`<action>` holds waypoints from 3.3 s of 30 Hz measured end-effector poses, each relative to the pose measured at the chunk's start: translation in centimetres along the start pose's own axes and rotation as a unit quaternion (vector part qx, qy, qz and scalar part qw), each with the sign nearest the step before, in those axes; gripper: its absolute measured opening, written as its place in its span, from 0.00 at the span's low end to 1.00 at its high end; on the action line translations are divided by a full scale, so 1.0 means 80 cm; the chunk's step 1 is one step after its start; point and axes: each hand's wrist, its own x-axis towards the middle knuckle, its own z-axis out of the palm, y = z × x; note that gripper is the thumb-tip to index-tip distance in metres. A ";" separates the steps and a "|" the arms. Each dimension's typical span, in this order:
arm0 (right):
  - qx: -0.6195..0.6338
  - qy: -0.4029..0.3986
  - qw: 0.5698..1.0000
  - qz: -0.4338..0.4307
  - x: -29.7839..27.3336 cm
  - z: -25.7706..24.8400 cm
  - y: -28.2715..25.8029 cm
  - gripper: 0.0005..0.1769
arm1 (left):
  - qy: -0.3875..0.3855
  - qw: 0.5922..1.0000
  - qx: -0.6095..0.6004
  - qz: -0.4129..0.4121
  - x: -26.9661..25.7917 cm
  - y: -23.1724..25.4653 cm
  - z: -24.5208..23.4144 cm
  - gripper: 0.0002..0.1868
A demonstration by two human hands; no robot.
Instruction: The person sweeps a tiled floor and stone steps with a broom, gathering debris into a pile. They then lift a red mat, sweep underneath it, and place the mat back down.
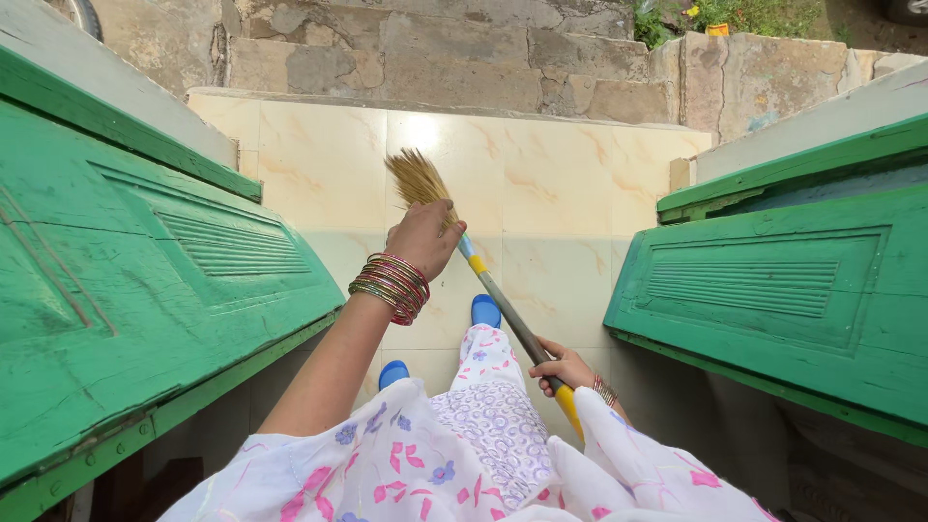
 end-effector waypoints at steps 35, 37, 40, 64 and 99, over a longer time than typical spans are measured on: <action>-0.267 -0.204 0.905 -0.262 0.202 0.198 -0.371 0.21 | 0.157 0.981 -0.086 -0.070 0.103 0.019 -0.010 0.24; -0.153 -0.215 0.956 -0.130 0.161 0.175 -0.364 0.21 | 0.157 0.979 -0.097 -0.085 0.104 0.022 -0.013 0.25; -0.112 -0.251 0.961 0.013 0.143 0.089 -0.379 0.19 | 0.126 0.979 -0.105 -0.121 0.100 0.020 -0.018 0.26; -0.090 -0.126 0.983 -0.099 0.096 0.050 -0.356 0.41 | 0.103 0.985 -0.085 -0.112 0.126 0.023 0.002 0.27; -0.535 0.209 0.815 -0.075 0.243 -0.036 -0.267 0.29 | 0.072 0.994 -0.037 -0.074 0.091 0.069 -0.019 0.27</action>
